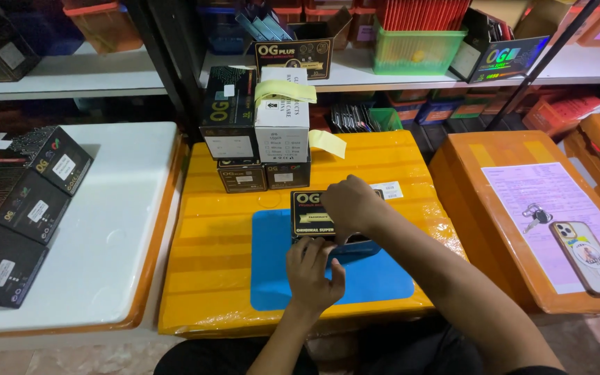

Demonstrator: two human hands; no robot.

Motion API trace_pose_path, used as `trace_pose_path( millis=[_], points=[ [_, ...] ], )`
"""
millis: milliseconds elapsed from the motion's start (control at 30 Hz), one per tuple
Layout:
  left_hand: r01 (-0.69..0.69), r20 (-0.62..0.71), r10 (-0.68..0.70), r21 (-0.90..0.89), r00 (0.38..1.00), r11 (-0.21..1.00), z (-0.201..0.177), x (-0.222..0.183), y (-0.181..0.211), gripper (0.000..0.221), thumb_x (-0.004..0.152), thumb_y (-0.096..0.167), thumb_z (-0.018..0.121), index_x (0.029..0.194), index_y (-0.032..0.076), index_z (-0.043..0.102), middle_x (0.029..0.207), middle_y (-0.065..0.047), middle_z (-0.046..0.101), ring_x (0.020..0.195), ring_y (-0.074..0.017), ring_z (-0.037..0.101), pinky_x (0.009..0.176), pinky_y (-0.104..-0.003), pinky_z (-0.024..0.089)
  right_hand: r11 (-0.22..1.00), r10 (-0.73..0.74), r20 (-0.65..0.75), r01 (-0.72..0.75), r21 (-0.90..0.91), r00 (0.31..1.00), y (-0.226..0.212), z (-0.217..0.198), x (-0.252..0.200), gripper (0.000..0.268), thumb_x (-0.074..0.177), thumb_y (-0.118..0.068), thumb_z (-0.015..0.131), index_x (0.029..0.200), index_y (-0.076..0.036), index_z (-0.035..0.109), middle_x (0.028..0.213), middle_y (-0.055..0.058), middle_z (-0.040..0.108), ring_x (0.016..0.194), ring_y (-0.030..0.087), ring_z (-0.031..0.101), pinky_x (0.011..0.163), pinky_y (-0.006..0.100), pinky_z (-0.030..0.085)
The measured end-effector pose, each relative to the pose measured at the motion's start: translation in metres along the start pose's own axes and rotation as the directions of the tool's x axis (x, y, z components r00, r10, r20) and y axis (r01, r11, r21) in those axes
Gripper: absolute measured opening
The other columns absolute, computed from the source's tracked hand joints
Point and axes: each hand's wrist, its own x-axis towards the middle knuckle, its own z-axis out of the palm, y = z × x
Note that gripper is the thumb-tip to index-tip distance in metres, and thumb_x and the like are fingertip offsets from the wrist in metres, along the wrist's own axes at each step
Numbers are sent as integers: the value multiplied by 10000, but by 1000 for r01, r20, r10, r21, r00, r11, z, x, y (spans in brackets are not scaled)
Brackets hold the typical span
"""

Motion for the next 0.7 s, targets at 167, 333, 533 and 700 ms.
trace_pose_path(
  millis=[167, 333, 533, 700],
  points=[
    [7, -3, -7, 1, 1000, 1000, 6, -9, -5, 281, 892, 136, 483, 1064, 89, 702, 1011, -61, 664, 966, -264, 628, 758, -379, 522, 992, -11, 24, 8, 124, 1000, 25, -22, -14, 805, 630, -709, 832, 1187, -141, 705, 979, 34, 771, 915, 266, 725, 810, 356, 566],
    [-12, 36, 10, 56, 999, 998, -9, 4, -2, 323, 826, 64, 502, 1037, 119, 740, 963, -16, 622, 917, -222, 599, 809, -359, 506, 838, 3, -30, 14, 545, 1000, 71, -23, -38, 708, 612, -627, 803, 1183, -209, 779, 1138, 135, 789, 1162, 426, 684, 1069, 495, 526],
    [-106, 147, 102, 24, 984, 994, -13, 29, -30, 211, 862, 169, 540, 935, 186, 737, 823, 41, 552, 774, -163, 531, 757, -347, 395, 817, 356, -659, 121, 563, 663, 117, 44, -41, 269, 827, -277, 835, 1071, -166, 815, 989, 73, 796, 897, 376, 744, 776, 509, 585],
    [-299, 114, 312, -114, 943, 947, 2, 66, -86, 209, 913, 356, 564, 781, 224, 659, 767, 24, 542, 833, -208, 589, 832, -381, 385, 522, 605, -696, 469, 713, 386, 115, 107, 1, 474, 917, -22, 856, 1357, -22, 680, 1011, 199, 658, 764, 328, 713, 685, 380, 598]
  ],
)
